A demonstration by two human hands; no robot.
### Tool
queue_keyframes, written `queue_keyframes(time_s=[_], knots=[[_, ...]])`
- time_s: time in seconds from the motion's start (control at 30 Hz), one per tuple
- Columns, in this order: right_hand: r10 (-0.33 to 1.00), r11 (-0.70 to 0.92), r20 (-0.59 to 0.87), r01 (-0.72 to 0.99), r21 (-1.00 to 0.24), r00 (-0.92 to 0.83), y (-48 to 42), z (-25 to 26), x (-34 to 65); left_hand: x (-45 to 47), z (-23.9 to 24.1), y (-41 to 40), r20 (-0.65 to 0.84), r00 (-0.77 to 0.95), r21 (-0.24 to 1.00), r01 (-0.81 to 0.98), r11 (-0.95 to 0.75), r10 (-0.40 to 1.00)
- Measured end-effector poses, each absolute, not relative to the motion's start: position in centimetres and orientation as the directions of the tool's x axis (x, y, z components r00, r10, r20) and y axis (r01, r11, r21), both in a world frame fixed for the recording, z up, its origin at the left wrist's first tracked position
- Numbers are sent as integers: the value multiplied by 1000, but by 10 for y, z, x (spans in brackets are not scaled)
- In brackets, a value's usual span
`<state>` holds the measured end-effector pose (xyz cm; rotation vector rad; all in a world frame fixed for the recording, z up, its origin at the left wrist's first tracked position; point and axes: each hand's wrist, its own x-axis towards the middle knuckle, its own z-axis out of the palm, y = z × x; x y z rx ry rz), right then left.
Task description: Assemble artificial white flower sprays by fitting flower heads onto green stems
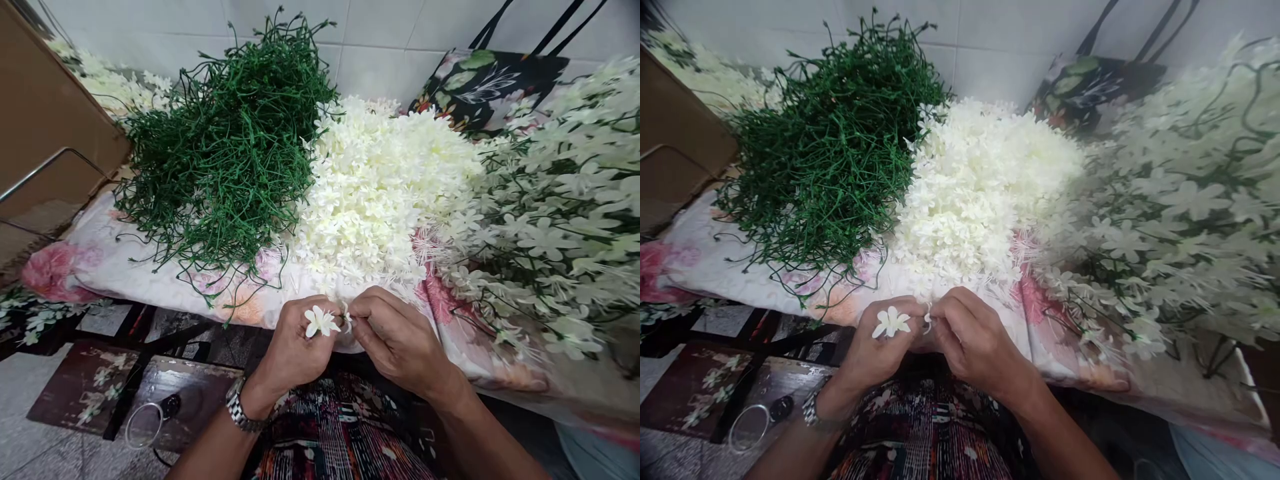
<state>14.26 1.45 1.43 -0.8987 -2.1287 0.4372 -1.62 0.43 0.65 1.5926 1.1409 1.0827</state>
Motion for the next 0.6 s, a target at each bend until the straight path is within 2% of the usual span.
queue_keyframes(time_s=[0.23, 0.4, 0.5, 0.57, 0.6], knots=[[747, 665, 523, 460, -588, -410, 11, 13, 140, -18, 8, 6, 138, 238, 945, 259, -200, 961], [791, 605, 532, 520, -603, -303, -3, 26, 160, -23, 19, -1, 234, 352, 889, 300, -346, 906], [780, 550, 597, 663, -509, -189, -18, 39, 187, -24, 18, -7, 299, 374, 839, 336, -429, 878], [731, 454, 674, 813, -364, -106, -29, 46, 211, -23, 16, -10, 318, 362, 821, 358, -445, 876], [691, 342, 722, 898, -276, -41, -34, 49, 223, -23, 17, -12, 327, 349, 817, 362, -449, 878]])
